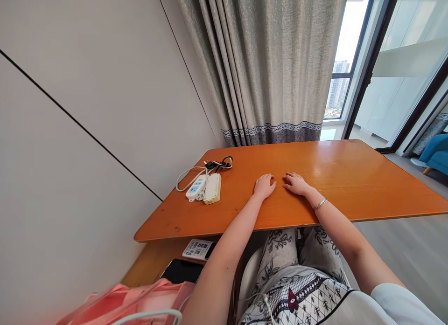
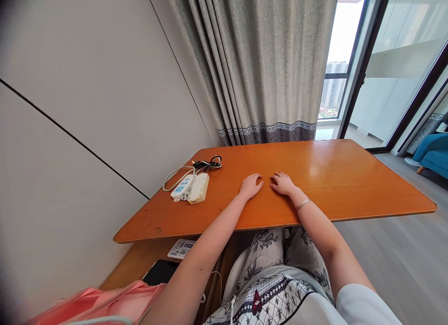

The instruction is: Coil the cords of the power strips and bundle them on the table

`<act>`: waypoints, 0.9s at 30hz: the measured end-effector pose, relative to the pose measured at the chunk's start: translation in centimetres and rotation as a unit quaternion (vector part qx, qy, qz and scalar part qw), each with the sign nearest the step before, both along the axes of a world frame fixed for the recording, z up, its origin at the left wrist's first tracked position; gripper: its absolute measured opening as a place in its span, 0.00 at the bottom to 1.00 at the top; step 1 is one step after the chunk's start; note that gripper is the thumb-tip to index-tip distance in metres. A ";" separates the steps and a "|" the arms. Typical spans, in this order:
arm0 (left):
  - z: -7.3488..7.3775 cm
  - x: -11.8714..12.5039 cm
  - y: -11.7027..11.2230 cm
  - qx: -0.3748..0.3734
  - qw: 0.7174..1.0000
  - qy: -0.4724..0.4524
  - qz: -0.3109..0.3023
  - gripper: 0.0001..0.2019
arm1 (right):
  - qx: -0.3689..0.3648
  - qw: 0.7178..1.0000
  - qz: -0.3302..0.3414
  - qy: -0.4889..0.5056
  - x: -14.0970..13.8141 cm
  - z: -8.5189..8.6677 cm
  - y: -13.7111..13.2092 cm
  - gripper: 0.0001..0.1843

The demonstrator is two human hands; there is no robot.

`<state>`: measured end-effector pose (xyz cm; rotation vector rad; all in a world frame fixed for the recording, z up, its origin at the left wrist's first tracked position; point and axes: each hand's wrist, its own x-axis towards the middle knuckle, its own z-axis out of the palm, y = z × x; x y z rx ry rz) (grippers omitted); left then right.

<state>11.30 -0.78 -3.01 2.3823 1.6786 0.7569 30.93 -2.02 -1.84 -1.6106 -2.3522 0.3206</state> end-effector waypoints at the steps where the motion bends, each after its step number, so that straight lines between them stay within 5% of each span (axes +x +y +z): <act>1: 0.0 0.0 0.0 -0.001 1.000 0.001 0.000 0.14 | -0.001 1.000 0.000 0.000 0.0 0.0 0.0 0.27; 21: 0.0 -0.3 0.2 -0.018 1.000 0.022 -0.004 0.17 | -0.007 1.000 0.004 -0.005 0.0 0.0 0.1 0.27; 27: 2.0 -4.7 2.0 0.012 0.998 0.041 0.048 0.22 | -0.008 1.000 0.008 0.002 0.0 -0.1 0.2 0.27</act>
